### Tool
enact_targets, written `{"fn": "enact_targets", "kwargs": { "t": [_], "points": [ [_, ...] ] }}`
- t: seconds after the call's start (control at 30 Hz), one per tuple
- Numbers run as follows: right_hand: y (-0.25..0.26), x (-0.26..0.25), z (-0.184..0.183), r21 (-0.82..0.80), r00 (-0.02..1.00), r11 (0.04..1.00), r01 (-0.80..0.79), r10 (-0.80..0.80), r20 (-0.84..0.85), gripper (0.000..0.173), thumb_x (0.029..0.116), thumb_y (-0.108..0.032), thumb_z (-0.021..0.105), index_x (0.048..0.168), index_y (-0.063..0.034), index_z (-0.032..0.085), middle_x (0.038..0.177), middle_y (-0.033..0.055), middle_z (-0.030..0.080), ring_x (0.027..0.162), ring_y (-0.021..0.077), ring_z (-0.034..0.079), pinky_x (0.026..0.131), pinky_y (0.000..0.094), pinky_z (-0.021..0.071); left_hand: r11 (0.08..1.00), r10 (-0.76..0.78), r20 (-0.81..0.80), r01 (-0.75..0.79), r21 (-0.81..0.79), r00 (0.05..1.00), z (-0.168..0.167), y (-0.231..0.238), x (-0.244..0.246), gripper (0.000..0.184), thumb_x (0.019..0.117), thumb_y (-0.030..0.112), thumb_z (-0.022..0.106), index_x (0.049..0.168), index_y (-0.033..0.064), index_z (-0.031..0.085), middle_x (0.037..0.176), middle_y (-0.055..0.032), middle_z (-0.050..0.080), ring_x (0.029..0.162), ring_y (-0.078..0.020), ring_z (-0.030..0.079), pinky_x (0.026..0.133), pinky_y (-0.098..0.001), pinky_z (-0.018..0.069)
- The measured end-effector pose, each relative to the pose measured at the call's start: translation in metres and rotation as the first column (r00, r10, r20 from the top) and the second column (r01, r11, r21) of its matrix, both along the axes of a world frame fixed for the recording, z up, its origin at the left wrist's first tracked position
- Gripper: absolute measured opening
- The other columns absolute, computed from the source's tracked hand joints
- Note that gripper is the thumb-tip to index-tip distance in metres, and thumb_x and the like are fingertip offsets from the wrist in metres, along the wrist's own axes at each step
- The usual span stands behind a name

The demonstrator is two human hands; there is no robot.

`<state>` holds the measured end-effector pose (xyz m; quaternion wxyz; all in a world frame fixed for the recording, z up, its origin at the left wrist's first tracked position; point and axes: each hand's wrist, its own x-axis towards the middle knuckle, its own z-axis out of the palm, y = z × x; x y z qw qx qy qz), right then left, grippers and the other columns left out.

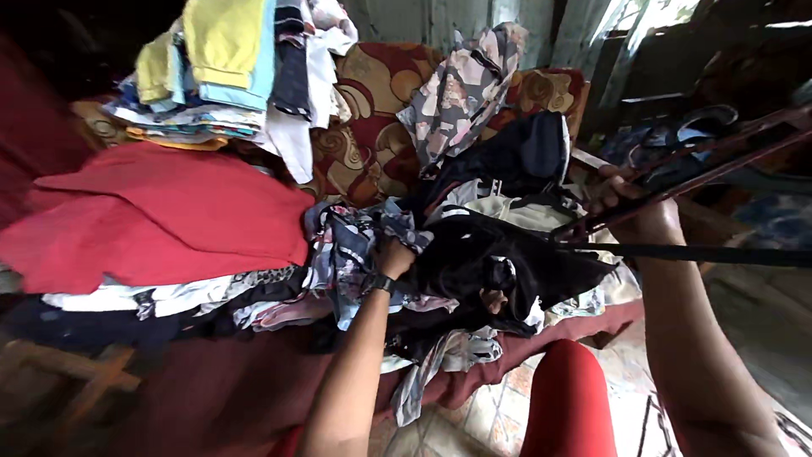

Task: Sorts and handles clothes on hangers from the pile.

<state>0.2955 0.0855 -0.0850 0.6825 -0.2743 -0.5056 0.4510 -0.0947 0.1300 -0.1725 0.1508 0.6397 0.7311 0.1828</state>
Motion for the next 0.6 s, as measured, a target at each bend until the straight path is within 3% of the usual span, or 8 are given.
{"fn": "enact_targets", "kwargs": {
  "t": [0.07, 0.13, 0.2, 0.27, 0.33, 0.43, 0.53, 0.6],
  "points": [
    [-0.011, 0.027, -0.014, -0.101, 0.961, 0.963, 0.248, -0.232, 0.149, 0.022, 0.1044, -0.004, 0.045, 0.118, -0.0056, 0.063, 0.070, -0.0016, 0.062, 0.058, 0.0098, 0.061, 0.061, 0.0293, 0.0589, 0.997, -0.018, 0.064, 0.013, 0.080, 0.998, -0.004, 0.001, -0.001, 0.048, 0.0928, 0.022, 0.072, 0.127, -0.0098, 0.061, 0.129, -0.0342, 0.060, 0.126, -0.0498, 0.055, 0.106, -0.0697, 0.0385],
    [-0.025, 0.058, -0.031, -0.142, 0.786, 0.823, 0.550, -0.452, 0.421, 0.025, 0.1034, -0.006, 0.055, 0.127, -0.0006, 0.059, 0.088, 0.0037, 0.065, 0.071, 0.0072, 0.063, 0.068, 0.0271, 0.0577, 0.993, -0.022, 0.158, 0.003, 0.119, 0.987, -0.001, -0.005, 0.002, 0.049, 0.0914, 0.017, 0.072, 0.128, -0.0118, 0.058, 0.125, -0.0352, 0.061, 0.121, -0.0501, 0.058, 0.101, -0.0687, 0.0431],
    [-0.039, 0.099, -0.052, -0.080, 0.581, 0.698, 0.711, -0.519, 0.627, 0.029, 0.1005, -0.005, 0.058, 0.127, 0.0079, 0.058, 0.102, 0.0140, 0.064, 0.082, 0.0109, 0.061, 0.077, 0.0320, 0.0555, 0.993, 0.005, 0.253, -0.035, 0.116, 0.967, 0.007, -0.015, 0.004, 0.046, 0.0929, 0.010, 0.068, 0.131, -0.0125, 0.054, 0.125, -0.0359, 0.060, 0.120, -0.0493, 0.058, 0.100, -0.0674, 0.0440],
    [-0.058, 0.134, -0.073, -0.079, 0.482, 0.612, 0.787, -0.531, 0.697, 0.033, 0.0989, -0.007, 0.061, 0.126, 0.0113, 0.058, 0.109, 0.0239, 0.064, 0.088, 0.0211, 0.061, 0.082, 0.0421, 0.0535, 0.984, 0.047, 0.328, -0.100, 0.146, 0.943, 0.016, -0.026, 0.007, 0.046, 0.0950, 0.009, 0.063, 0.135, -0.0108, 0.051, 0.128, -0.0355, 0.058, 0.122, -0.0487, 0.057, 0.101, -0.0675, 0.0429],
    [-0.082, 0.156, -0.098, -0.138, 0.445, 0.517, 0.845, -0.535, 0.718, 0.040, 0.0999, -0.013, 0.066, 0.130, 0.0113, 0.056, 0.116, 0.0288, 0.063, 0.098, 0.0298, 0.062, 0.091, 0.0497, 0.0507, 0.965, 0.070, 0.400, -0.164, 0.206, 0.914, 0.025, -0.036, 0.009, 0.057, 0.0964, 0.007, 0.060, 0.148, -0.0074, 0.040, 0.141, -0.0348, 0.051, 0.133, -0.0483, 0.050, 0.107, -0.0673, 0.0385],
    [-0.121, 0.189, -0.158, -0.187, 0.351, 0.344, 0.920, -0.513, 0.783, 0.047, 0.0992, -0.021, 0.069, 0.131, 0.0118, 0.058, 0.123, 0.0373, 0.061, 0.114, 0.0493, 0.060, 0.101, 0.0665, 0.0424, 0.880, 0.036, 0.463, -0.247, 0.406, 0.886, 0.031, -0.045, 0.016, 0.073, 0.0939, 0.005, 0.061, 0.158, -0.0001, 0.026, 0.153, -0.0315, 0.041, 0.140, -0.0457, 0.044, 0.111, -0.0638, 0.0381],
    [-0.167, 0.223, -0.236, -0.273, 0.311, 0.153, 0.950, -0.349, 0.884, 0.052, 0.1012, -0.026, 0.066, 0.133, 0.0133, 0.056, 0.128, 0.0422, 0.057, 0.122, 0.0588, 0.054, 0.103, 0.0736, 0.0384, 0.704, -0.158, 0.342, -0.137, 0.697, 0.926, 0.024, -0.041, 0.030, 0.078, 0.0854, 0.005, 0.064, 0.156, -0.0016, 0.032, 0.165, -0.0269, 0.024, 0.152, -0.0434, 0.026, 0.120, -0.0620, 0.0257],
    [-0.197, 0.252, -0.296, -0.329, 0.330, 0.048, 0.943, -0.254, 0.909, 0.057, 0.0983, -0.027, 0.069, 0.135, 0.0130, 0.054, 0.132, 0.0415, 0.055, 0.126, 0.0568, 0.053, 0.105, 0.0712, 0.0396, 0.641, -0.223, 0.174, 0.010, 0.768, 0.959, 0.019, -0.033, 0.046, 0.072, 0.0811, 0.007, 0.069, 0.149, 0.0030, 0.047, 0.165, -0.0230, 0.028, 0.151, -0.0432, 0.027, 0.120, -0.0656, 0.0235]
  ]
}}
